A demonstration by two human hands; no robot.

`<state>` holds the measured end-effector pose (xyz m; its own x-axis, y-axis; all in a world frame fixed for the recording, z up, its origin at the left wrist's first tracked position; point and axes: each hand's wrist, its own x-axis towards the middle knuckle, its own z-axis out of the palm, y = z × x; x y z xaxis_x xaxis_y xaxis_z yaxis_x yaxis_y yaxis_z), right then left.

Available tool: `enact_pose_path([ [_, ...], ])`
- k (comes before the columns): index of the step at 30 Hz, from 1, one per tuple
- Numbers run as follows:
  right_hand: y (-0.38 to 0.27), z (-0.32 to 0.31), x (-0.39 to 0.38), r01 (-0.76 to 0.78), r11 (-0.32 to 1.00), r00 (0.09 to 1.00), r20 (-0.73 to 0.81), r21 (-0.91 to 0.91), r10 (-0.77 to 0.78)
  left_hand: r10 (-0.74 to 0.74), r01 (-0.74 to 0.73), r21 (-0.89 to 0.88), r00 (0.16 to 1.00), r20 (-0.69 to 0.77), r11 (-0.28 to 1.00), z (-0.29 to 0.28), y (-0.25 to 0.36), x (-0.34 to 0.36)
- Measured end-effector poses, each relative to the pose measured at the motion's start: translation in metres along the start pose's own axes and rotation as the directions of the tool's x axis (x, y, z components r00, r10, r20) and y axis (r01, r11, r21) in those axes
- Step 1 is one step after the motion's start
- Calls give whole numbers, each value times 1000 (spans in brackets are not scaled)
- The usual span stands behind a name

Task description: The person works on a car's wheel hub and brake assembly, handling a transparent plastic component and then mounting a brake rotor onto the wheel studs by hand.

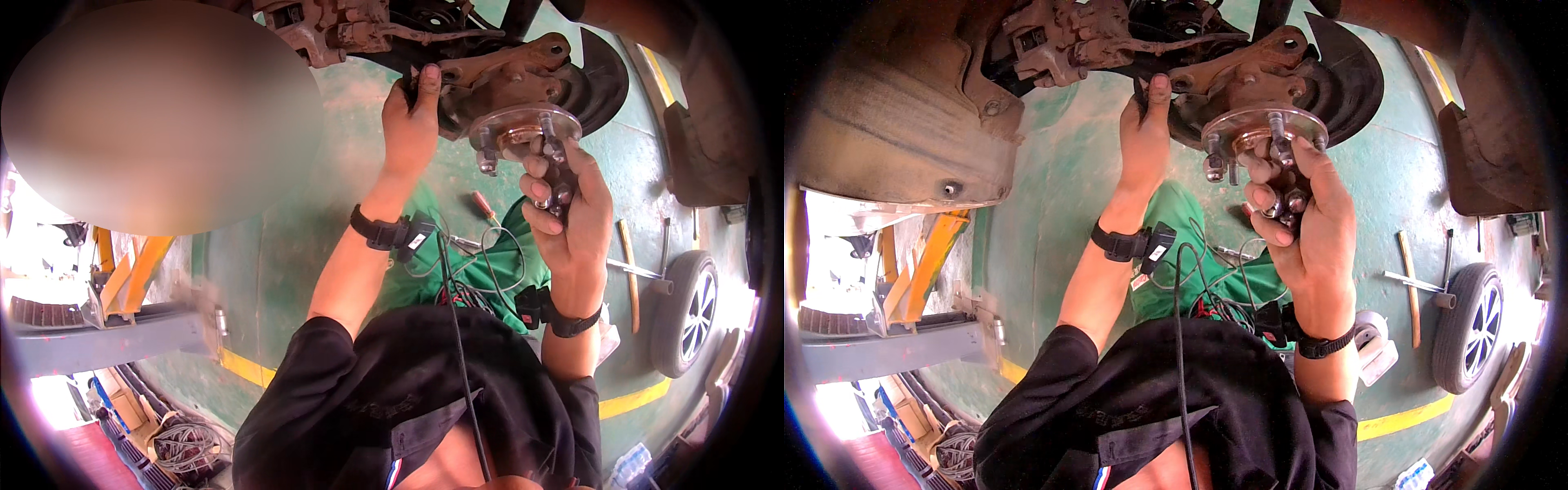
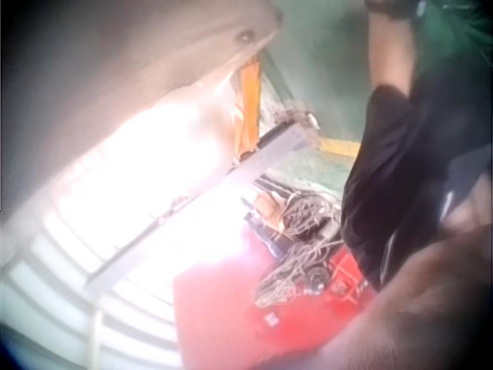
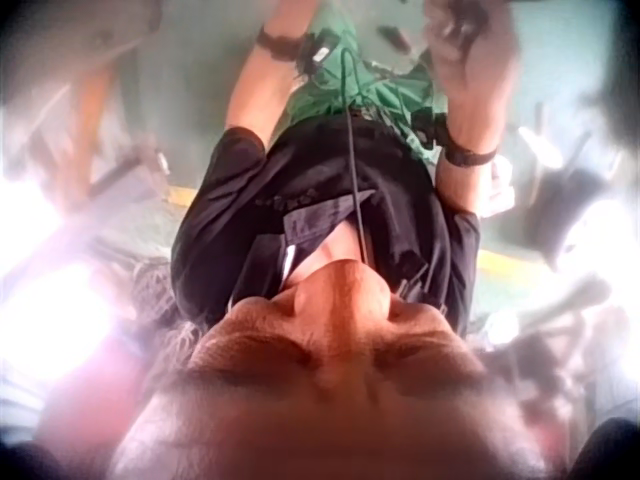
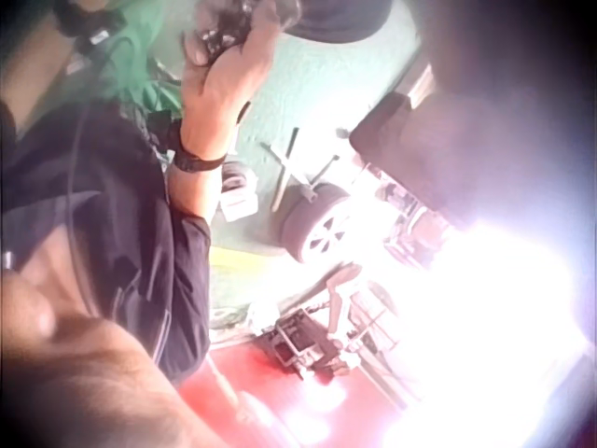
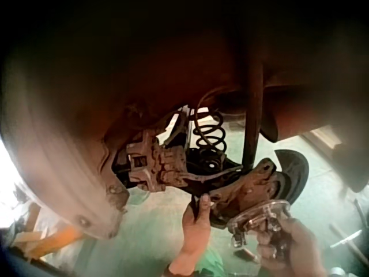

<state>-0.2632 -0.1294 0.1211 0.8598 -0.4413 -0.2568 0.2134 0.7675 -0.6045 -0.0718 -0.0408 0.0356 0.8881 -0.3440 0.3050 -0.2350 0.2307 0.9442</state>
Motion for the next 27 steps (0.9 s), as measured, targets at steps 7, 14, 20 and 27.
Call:
enact_pose_path([
  [7, 30, -28, -10, -226, 958, 957, 142, -177, 252, 52, -53, -57, 998, -21, 997, 5, 3, -1],
  [14, 48, -19, 16, -337, 941, 924, 204, 36, 324, 35, -35, -4, 999, 2, 999, 3, 10, -1],
  [20, 45, -19, 9, -233, 972, 972, -8, 27, 233, 43, -42, 68, 999, -20, 997, 4, 9, -3],
  [27, 46, -15, 12, -264, 963, 963, 76, 60, 259, 33, -36, 58, 998, 57, 998, -2, 11, -3],
])
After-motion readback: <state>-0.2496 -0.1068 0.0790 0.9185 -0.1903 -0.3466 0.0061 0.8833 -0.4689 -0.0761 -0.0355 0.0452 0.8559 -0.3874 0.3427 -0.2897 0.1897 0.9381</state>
